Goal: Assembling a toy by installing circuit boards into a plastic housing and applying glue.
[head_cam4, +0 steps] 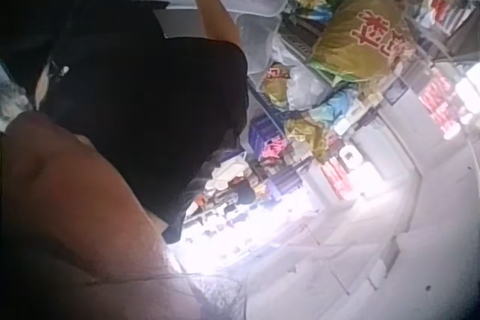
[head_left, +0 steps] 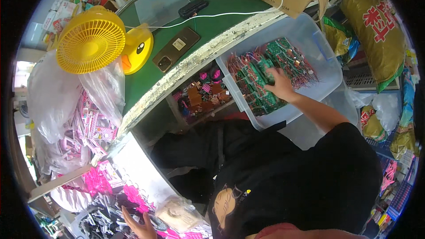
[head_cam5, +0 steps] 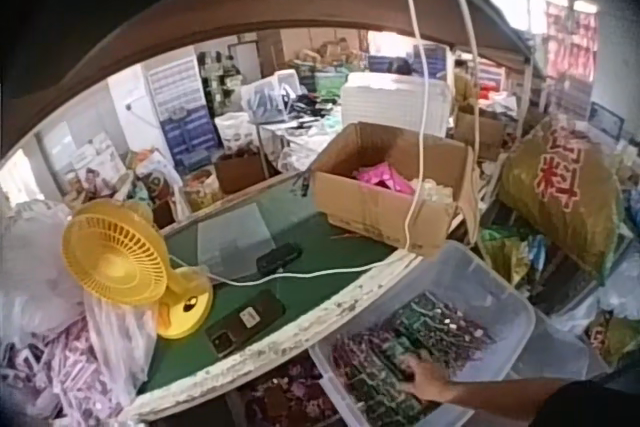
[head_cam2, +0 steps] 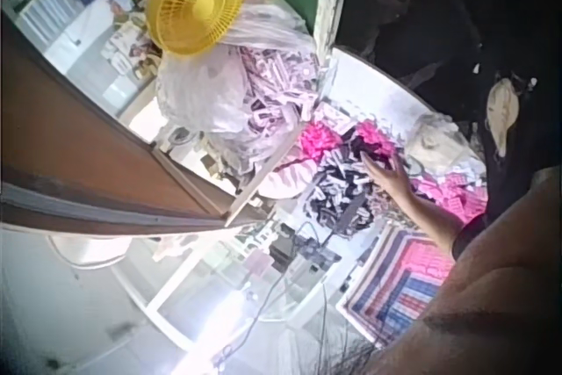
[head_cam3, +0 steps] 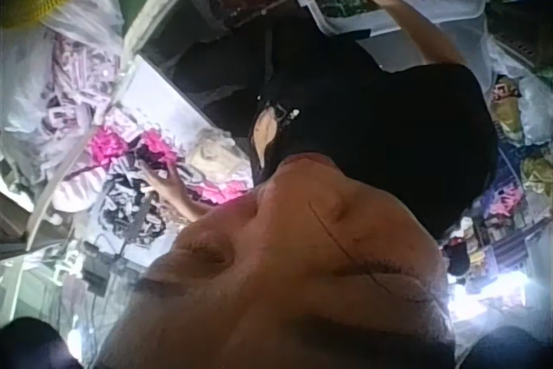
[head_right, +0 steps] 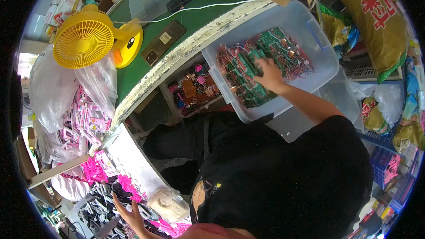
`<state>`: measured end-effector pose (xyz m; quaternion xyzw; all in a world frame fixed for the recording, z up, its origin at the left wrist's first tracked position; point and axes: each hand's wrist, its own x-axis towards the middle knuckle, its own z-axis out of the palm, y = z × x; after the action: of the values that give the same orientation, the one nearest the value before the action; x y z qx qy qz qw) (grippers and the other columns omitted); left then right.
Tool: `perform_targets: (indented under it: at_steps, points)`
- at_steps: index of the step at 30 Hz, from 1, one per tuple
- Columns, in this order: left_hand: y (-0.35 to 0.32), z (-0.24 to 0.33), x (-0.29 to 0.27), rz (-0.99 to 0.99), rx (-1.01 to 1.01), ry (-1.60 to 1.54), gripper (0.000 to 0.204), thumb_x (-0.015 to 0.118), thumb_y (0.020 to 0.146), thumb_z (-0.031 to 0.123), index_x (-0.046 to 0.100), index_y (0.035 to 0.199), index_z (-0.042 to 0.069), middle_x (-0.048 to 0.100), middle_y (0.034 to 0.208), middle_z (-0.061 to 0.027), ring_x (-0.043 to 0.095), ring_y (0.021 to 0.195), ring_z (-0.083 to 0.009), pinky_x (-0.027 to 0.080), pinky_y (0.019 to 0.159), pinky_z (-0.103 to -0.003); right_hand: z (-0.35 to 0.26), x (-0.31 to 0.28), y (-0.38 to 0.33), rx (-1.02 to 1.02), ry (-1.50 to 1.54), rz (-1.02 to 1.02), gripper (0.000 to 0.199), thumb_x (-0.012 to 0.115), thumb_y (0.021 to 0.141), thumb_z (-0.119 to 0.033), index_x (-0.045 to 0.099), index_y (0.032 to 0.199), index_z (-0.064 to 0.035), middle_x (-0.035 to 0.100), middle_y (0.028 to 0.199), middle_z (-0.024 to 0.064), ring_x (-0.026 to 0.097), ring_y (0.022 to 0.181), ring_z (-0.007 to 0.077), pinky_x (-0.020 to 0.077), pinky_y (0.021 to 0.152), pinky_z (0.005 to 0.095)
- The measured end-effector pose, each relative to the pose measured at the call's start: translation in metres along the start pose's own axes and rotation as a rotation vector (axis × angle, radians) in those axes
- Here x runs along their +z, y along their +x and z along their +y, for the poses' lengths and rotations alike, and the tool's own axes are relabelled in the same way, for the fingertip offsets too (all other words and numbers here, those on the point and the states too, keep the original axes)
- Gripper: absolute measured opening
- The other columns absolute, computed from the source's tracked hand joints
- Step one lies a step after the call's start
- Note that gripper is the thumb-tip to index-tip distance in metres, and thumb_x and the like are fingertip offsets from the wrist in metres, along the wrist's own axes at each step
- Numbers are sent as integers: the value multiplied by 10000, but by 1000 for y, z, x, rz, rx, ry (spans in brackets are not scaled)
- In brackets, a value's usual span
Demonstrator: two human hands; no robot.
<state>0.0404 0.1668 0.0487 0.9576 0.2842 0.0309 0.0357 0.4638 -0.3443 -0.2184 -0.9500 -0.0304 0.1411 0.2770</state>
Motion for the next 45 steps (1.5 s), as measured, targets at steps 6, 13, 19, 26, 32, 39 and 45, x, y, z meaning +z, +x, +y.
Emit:
perform_targets:
  at_steps: [6, 13, 19, 26, 32, 39, 45]
  points:
    - [0, 6, 5, -29, -17, -77, 683, 642, 916, 183, 341, 1508, 22, 384, 1524, -217, 353, 1415, -394, 271, 1161, -495, -10, 27, 8, 30, 126, -297, 519, 819, 696, -483, 694, 963, -55, 653, 1006, 165, 644, 977, 314, 492, 881, 399]
    - [-15, 2, 9, -3, -44, -96, 686, 660, 895, 135, 355, 1498, 19, 399, 1515, -203, 385, 1391, -381, 296, 1149, -476, -1, 47, 37, -34, -110, -321, 425, 806, 657, -435, 692, 727, -32, 655, 741, 194, 660, 728, 342, 504, 678, 447]
    - [-9, -18, 18, 19, -38, -209, 678, 643, 900, 93, 354, 1512, 54, 400, 1525, -179, 413, 1383, -338, 332, 1119, -465, 55, -22, 71, 35, -58, -517, 369, 785, 775, -416, 730, 799, -52, 687, 797, 104, 661, 747, 259, 502, 692, 405]
    - [1, 27, -7, -85, -198, -235, 744, 673, 943, 343, 324, 1509, 11, 384, 1510, -263, 414, 1380, -392, 370, 1129, -500, 105, -115, 73, 363, 397, -718, 298, 792, 809, -315, 695, 990, -98, 610, 809, -25, 512, 689, 89, 378, 579, 269]
    - [9, 20, -5, -88, -134, -348, 731, 670, 924, 163, 289, 1536, 46, 418, 1491, -237, 482, 1324, -356, 421, 1065, -474, 125, -139, 70, 312, 629, -736, 218, 818, 791, -238, 686, 894, -99, 529, 711, -8, 493, 647, 105, 398, 573, 290]
    - [4, 31, 12, -53, -55, -389, 715, 619, 903, 56, 300, 1542, 92, 525, 1385, -216, 529, 1253, -347, 387, 1060, -503, 105, -121, 72, 81, 502, -757, 252, 801, 810, -241, 665, 840, -30, 643, 789, 35, 569, 655, 129, 429, 566, 289]
    - [-9, 25, 16, -43, -44, -511, 698, 618, 913, 66, 312, 1539, 106, 542, 1365, -207, 558, 1222, -333, 428, 1037, -464, 146, -153, 80, 393, 615, -674, 420, 802, 795, -238, 643, 1097, 7, 669, 943, 63, 622, 804, 195, 484, 681, 338]
